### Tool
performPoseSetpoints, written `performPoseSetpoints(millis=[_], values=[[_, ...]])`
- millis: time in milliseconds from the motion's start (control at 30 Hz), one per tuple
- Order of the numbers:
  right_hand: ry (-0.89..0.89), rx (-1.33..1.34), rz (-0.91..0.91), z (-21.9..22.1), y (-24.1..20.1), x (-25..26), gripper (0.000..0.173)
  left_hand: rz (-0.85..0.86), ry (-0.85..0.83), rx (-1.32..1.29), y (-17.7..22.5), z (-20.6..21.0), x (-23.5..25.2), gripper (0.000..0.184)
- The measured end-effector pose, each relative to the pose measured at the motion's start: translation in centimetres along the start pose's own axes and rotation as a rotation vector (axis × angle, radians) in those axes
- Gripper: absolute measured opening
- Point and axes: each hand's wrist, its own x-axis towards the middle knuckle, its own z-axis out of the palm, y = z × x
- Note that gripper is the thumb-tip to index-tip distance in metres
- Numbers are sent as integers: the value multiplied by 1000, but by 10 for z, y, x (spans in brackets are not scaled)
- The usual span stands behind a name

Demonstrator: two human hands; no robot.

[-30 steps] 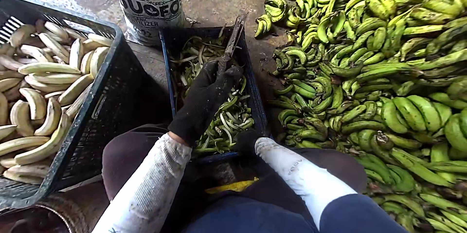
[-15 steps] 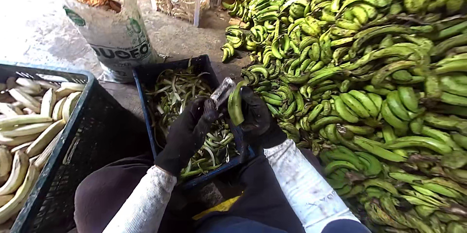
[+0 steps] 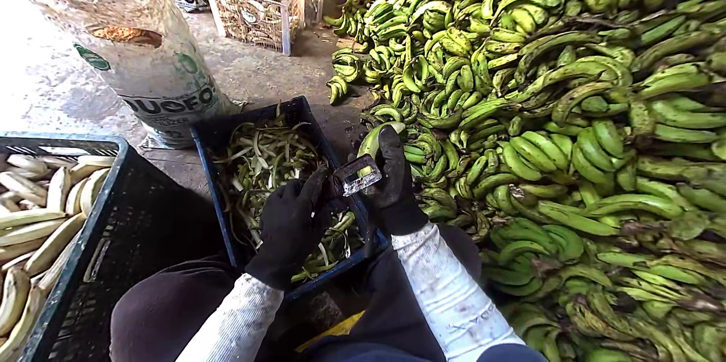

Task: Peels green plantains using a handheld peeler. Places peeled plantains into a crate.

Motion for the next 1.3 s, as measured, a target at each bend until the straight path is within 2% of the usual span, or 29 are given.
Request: performPoseSetpoints(millis=[67, 133, 233, 333, 400, 500, 633, 700, 833, 1067, 1133, 1200, 1300], values=[[-97, -78, 23, 0, 2, -2, 35, -28, 2, -16, -4, -1, 6, 54], [-277, -100, 60, -3, 3, -8, 31, -74, -21, -26, -13, -6, 15, 54], [-500, -152, 203, -4, -3, -21, 32, -143, -82, -61, -32, -14, 24, 57], [-682, -224, 332, 5, -6, -29, 42, -299, -157, -230, -48, -31, 32, 53], [-587, -235, 307, 6, -3, -26, 45, -334, -166, -283, -47, -37, 31, 52], [-348, 14, 259, 4, 2, -15, 31, -205, -140, -267, -40, -25, 20, 60], [-298, 534, 231, 5, 3, 0, 42, 18, -57, -211, -24, -3, 8, 66], [-298, 701, 193, 5, 8, 3, 47, 91, 29, -154, -18, 1, 5, 61], [-256, 794, 150, 6, 11, 5, 45, 93, 100, -34, -13, -5, 3, 56], [-348, 296, 193, 8, 8, -10, 43, -58, -33, -81, -21, -5, 10, 55], [-275, 142, 208, 7, 13, -9, 44, -56, -29, -29, -20, -4, 9, 56], [-202, -176, 82, -3, 27, -8, 40, -65, -35, 11, -18, -1, 6, 58], [-286, -602, -112, -12, 35, -12, 34, -208, -105, -78, -19, -3, 11, 51]])
